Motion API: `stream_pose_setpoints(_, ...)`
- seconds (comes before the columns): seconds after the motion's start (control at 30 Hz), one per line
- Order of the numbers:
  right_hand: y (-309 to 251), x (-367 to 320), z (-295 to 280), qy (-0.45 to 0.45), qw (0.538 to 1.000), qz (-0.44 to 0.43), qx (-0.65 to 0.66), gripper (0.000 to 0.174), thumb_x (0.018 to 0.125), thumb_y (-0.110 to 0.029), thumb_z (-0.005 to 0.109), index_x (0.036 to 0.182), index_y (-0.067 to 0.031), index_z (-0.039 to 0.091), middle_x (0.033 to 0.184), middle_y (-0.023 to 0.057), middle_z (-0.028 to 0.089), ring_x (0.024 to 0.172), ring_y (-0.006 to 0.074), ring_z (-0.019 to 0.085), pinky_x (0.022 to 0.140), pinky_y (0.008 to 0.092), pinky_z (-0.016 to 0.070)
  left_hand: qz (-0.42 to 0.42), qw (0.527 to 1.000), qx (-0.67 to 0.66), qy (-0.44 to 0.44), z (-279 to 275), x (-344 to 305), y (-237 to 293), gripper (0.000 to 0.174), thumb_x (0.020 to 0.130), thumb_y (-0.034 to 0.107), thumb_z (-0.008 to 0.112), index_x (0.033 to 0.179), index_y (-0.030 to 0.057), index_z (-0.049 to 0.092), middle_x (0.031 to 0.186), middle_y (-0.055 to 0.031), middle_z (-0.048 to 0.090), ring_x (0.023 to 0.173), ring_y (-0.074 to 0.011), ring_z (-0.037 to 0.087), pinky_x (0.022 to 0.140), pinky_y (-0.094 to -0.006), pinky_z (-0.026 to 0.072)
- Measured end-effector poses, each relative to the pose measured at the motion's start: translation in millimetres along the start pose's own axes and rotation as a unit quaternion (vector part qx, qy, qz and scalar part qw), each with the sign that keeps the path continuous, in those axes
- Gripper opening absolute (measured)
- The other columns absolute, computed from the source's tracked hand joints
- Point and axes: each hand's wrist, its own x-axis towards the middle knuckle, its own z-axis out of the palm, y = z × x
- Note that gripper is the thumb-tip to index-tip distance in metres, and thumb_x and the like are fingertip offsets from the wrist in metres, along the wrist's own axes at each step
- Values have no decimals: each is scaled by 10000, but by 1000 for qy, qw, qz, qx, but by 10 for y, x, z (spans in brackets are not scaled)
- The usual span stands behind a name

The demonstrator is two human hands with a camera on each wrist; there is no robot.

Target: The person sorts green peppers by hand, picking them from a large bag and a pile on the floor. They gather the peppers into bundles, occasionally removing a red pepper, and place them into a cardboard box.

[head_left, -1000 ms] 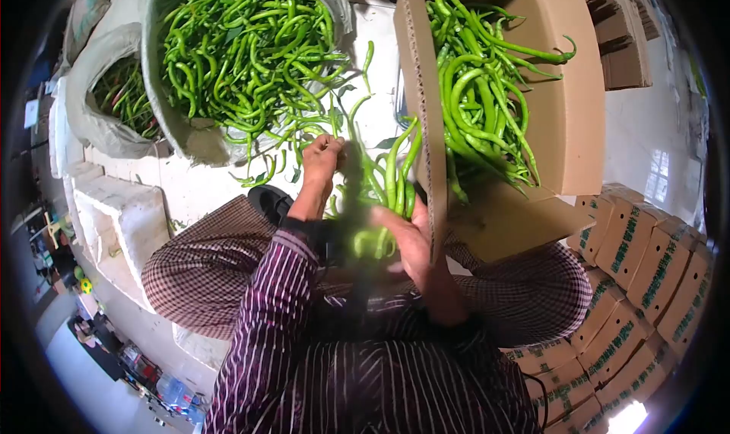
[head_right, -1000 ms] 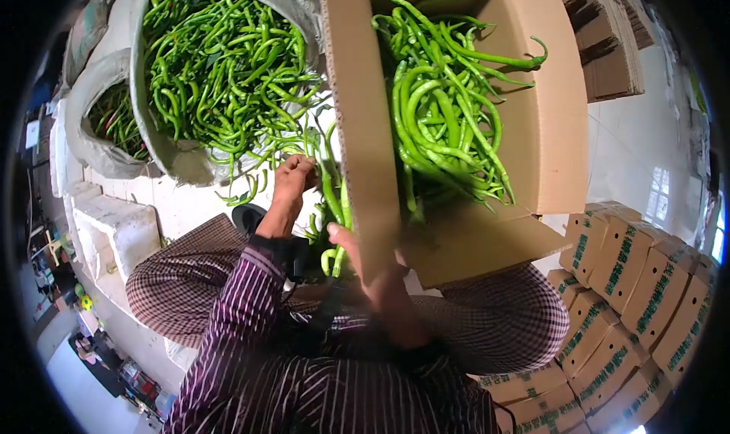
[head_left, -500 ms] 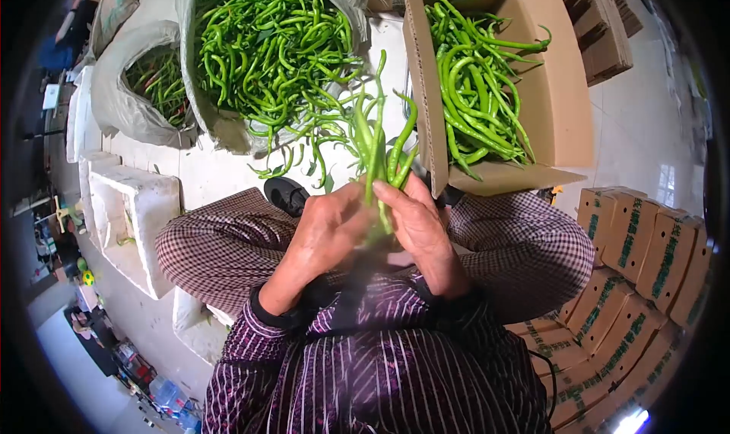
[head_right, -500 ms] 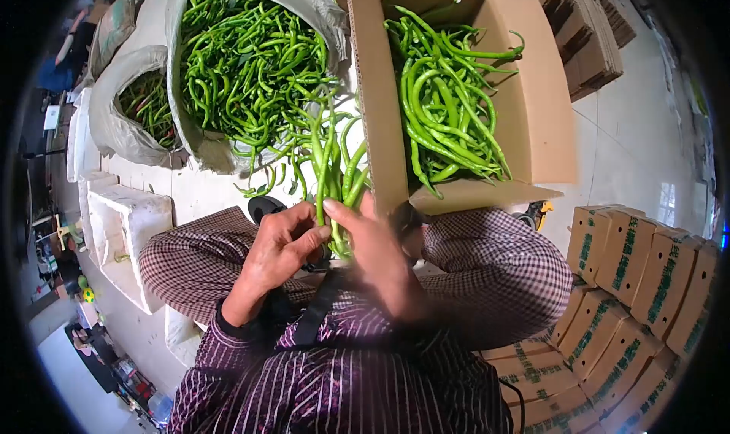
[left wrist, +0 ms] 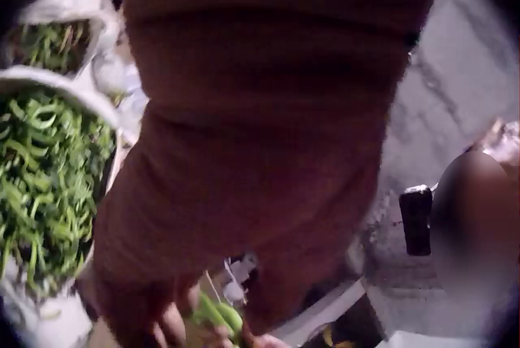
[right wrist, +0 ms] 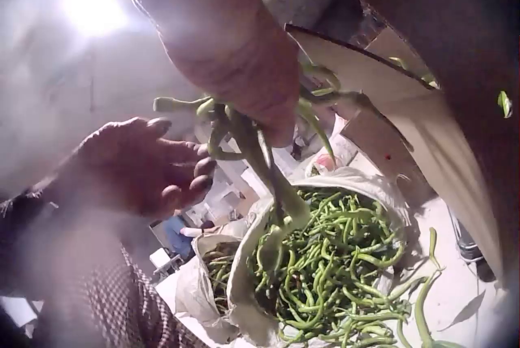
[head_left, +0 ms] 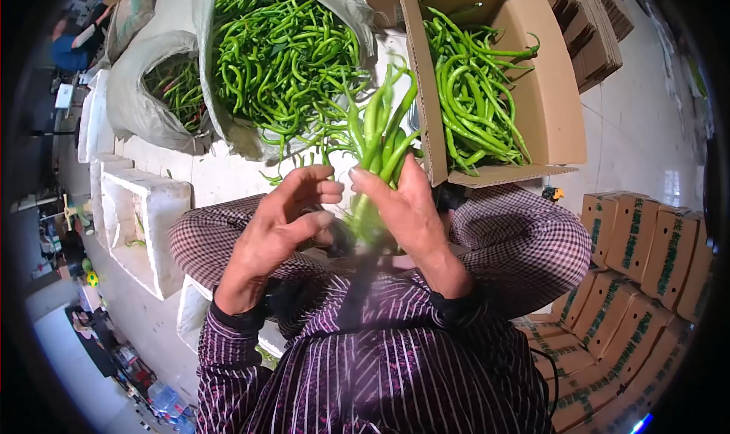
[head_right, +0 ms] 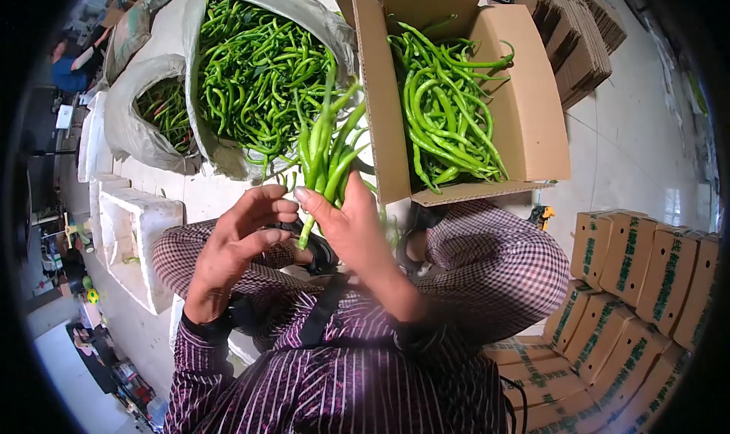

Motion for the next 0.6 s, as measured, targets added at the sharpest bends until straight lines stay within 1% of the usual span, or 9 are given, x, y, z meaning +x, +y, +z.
stream_pose_setpoints(0.1, -25, -10, 7, -26, 999, 31, 28, 357, 907, -97, 627, 1226, -21, 489, 1031, 39, 576, 908, 96, 561, 776, 254, 482, 35, 997, -68, -2, -19, 44, -5, 606, 888, 78, 554, 1435, -22, 313, 1378, -177, 457, 1267, -243, 453, 803, -298, 530)
stream_pose_setpoints(0.17, 74, 7, 24, -44, 990, 41, 125, 374, 911, -96, 625, 1249, -18, 485, 1077, 51, 591, 949, 106, 574, 805, 260, 489, 41, 985, -168, 0, -34, 147, -97, 654, 900, 196, 602, 1429, -50, 306, 1417, -192, 431, 1295, -260, 435, 1007, -360, 419)
stream_pose_setpoints(0.27, 112, -9, -1, -58, 994, 38, 84, 384, 909, -88, 628, 1257, -17, 483, 1127, 53, 596, 976, 103, 577, 823, 262, 493, 24, 980, -199, -15, 14, 219, -127, 723, 887, 253, 645, 1433, -60, 289, 1425, -199, 419, 1302, -260, 428, 1069, -367, 350)
stream_pose_setpoints(0.33, 147, -31, 16, -59, 997, 36, 46, 385, 904, -88, 634, 1250, -14, 484, 1134, 49, 595, 979, 95, 574, 826, 258, 493, 17, 982, -183, 52, 102, 269, -178, 807, 851, 294, 698, 1442, -53, 272, 1411, -209, 424, 1291, -264, 435, 1067, -385, 352)
stream_pose_setpoints(0.37, 209, -28, 48, -41, 991, -27, -125, 378, 875, -56, 614, 1223, -1, 475, 1113, 94, 580, 955, 170, 586, 818, 314, 494, 52, 982, -178, 39, 167, 304, -225, 855, 811, 316, 750, 1435, -37, 286, 1366, -190, 450, 1256, -256, 453, 1055, -386, 360)
stream_pose_setpoints(0.43, 303, -30, 147, -4, 881, -149, -449, 370, 818, 10, 575, 1168, 25, 457, 1071, 185, 551, 906, 320, 608, 802, 427, 498, 104, 990, -80, 43, 336, 408, -300, 852, 786, 331, 777, 1407, -28, 318, 1287, -158, 493, 1194, -245, 486, 1049, -391, 368)
stream_pose_setpoints(0.47, 291, -40, 202, -30, 880, -148, -449, 385, 787, 7, 557, 1154, 32, 443, 1066, 233, 503, 1000, 416, 531, 859, 488, 436, 82, 984, -115, 105, 422, 424, -273, 613, 835, 265, 736, 1298, -17, 448, 1158, -125, 567, 1076, -212, 556, 959, -349, 450)
stream_pose_setpoints(0.5, 244, -57, 220, -31, 880, -149, -450, 385, 787, 7, 557, 1154, 32, 443, 1066, 233, 503, 1000, 416, 531, 859, 488, 436, 83, 984, -115, 106, 370, 486, -357, 613, 835, 265, 736, 1298, -17, 448, 1158, -125, 567, 1076, -212, 556, 959, -349, 450)
stream_pose_setpoints(0.6, 193, -193, 247, -97, 787, -148, -591, 439, 772, -65, 615, 1182, 10, 477, 1169, 225, 488, 1235, 388, 388, 967, 440, 329, 36, 927, -344, 146, 331, 672, -474, 172, 912, 98, 596, 1055, 3, 597, 902, -93, 652, 789, -192, 637, 697, -296, 556)
